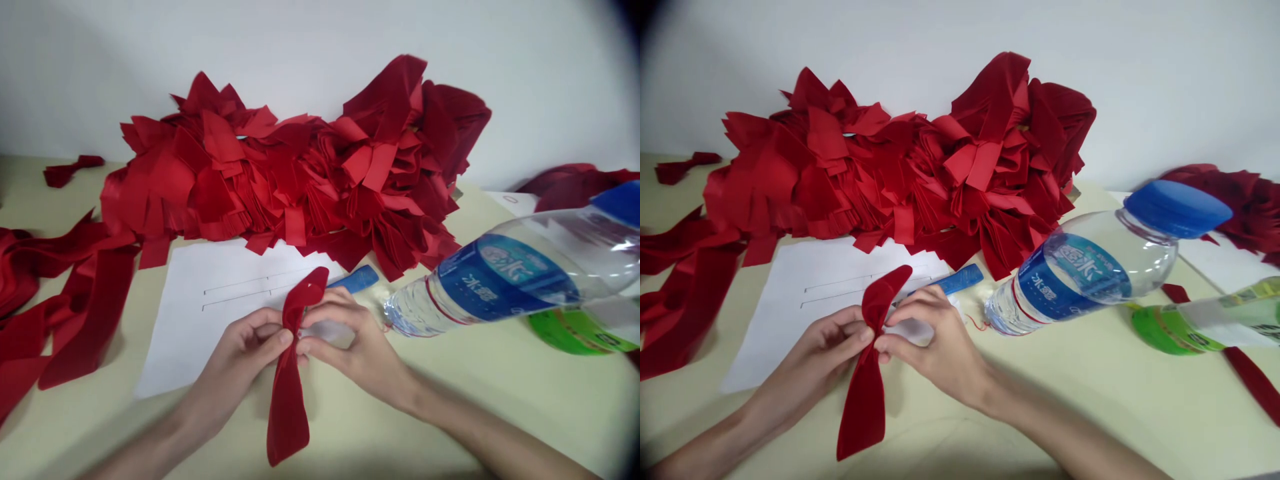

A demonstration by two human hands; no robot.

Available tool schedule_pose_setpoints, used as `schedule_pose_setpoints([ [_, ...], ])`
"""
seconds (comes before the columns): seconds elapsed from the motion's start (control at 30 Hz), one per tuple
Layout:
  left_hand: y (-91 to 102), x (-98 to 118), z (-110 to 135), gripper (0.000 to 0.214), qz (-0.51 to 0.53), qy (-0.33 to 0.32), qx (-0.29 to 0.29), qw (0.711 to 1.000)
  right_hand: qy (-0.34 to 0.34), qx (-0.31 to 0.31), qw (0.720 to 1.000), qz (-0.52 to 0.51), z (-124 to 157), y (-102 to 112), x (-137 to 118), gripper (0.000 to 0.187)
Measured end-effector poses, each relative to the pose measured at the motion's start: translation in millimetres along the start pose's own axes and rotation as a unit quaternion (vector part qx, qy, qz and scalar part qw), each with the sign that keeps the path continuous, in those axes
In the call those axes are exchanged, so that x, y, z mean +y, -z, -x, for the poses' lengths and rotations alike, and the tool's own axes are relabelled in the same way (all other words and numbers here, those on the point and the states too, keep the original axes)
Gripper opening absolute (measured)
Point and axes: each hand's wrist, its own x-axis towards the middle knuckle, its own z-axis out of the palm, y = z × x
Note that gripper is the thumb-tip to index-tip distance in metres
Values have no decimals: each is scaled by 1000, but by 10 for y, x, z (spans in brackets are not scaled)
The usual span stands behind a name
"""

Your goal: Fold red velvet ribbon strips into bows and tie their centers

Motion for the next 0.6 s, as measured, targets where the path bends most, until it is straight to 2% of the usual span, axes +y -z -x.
schedule_pose_setpoints([
  [0.07, -9, -7, 0, 13, -13, -6, 0, 1000, -24, -17, 999, -19, -2, -11, -27, 6],
  [0.2, -9, -7, 10, 14, 5, 4, -2, 1000, -38, -86, 995, -43, -26, 25, -63, 22],
  [0.33, -6, 11, 20, 14, 23, 29, -15, 999, -37, -121, 988, -90, -47, 59, -85, 22],
  [0.47, -5, 2, 12, 15, 38, 30, -46, 998, -28, -124, 986, -107, -38, 57, -86, 14],
  [0.6, 3, -14, -2, 16, -10, 12, -2, 1000, -31, -94, 994, -52, -5, 36, -56, 12],
])
